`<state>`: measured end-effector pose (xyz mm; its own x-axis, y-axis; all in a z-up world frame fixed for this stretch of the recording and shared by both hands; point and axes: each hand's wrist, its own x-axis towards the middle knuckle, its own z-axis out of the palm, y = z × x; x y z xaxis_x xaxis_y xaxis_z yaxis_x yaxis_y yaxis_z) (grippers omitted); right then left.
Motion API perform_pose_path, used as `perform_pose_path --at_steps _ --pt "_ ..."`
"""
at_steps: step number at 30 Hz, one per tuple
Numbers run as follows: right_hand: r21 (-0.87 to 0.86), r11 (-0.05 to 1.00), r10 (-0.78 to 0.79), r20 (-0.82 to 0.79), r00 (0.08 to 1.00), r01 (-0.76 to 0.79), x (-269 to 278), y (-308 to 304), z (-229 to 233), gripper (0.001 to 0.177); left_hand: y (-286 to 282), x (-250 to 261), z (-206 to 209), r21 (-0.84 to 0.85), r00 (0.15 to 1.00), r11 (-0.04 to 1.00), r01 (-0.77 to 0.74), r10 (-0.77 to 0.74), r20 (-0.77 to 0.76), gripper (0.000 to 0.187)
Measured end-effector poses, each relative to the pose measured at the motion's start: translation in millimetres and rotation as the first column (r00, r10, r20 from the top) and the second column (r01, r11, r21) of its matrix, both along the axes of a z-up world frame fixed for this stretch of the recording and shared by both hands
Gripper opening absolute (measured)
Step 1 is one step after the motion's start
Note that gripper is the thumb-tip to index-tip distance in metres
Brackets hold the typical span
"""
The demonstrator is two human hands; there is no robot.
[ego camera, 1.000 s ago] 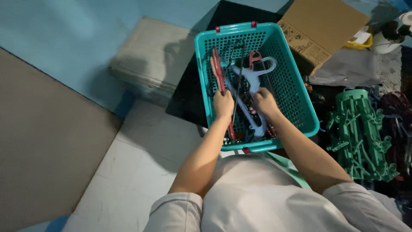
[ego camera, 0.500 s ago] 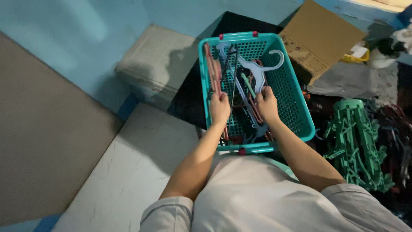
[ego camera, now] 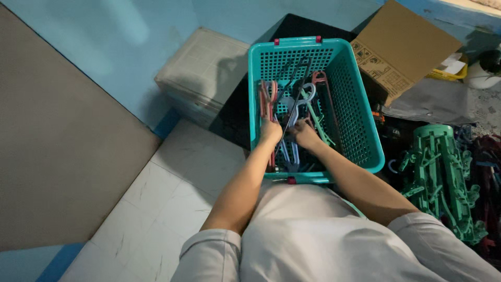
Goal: The person sorts various clothes hangers by hand, placing them into a plastic basket on a table before carrying the basket and placing it into a shelf.
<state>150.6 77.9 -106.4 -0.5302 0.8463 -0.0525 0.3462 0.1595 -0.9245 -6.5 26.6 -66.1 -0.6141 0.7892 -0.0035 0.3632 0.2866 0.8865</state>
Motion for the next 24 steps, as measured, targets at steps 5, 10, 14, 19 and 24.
perform_pose_path --at_steps 5,10,14,19,24 --pt "-0.563 0.822 -0.233 -0.192 0.953 0.087 -6.8 -30.9 53.5 0.020 -17.3 0.9 36.0 -0.105 0.954 0.991 0.087 -0.052 0.296 0.056" --pt "-0.499 0.862 -0.272 -0.312 0.910 0.086 -45.4 -37.3 59.2 0.019 -25.3 3.0 59.2 0.000 0.994 0.994 0.106 -0.106 0.036 0.041" --pt "0.035 0.960 -0.278 0.006 0.961 0.277 -7.9 -26.6 108.9 0.020 -26.4 -3.4 59.1 0.213 0.997 0.977 -0.008 0.025 -0.077 0.038" --pt "-0.113 0.945 -0.326 -0.340 0.882 0.306 91.4 -27.5 197.0 0.014 -37.2 -0.8 82.3 0.590 0.990 0.808 -0.010 -0.076 0.121 0.031" --pt "-0.418 0.905 -0.366 -0.662 0.654 0.083 141.7 -31.7 214.4 0.011 -42.0 15.0 102.9 0.416 0.560 0.902 -0.113 -0.288 0.777 0.024"
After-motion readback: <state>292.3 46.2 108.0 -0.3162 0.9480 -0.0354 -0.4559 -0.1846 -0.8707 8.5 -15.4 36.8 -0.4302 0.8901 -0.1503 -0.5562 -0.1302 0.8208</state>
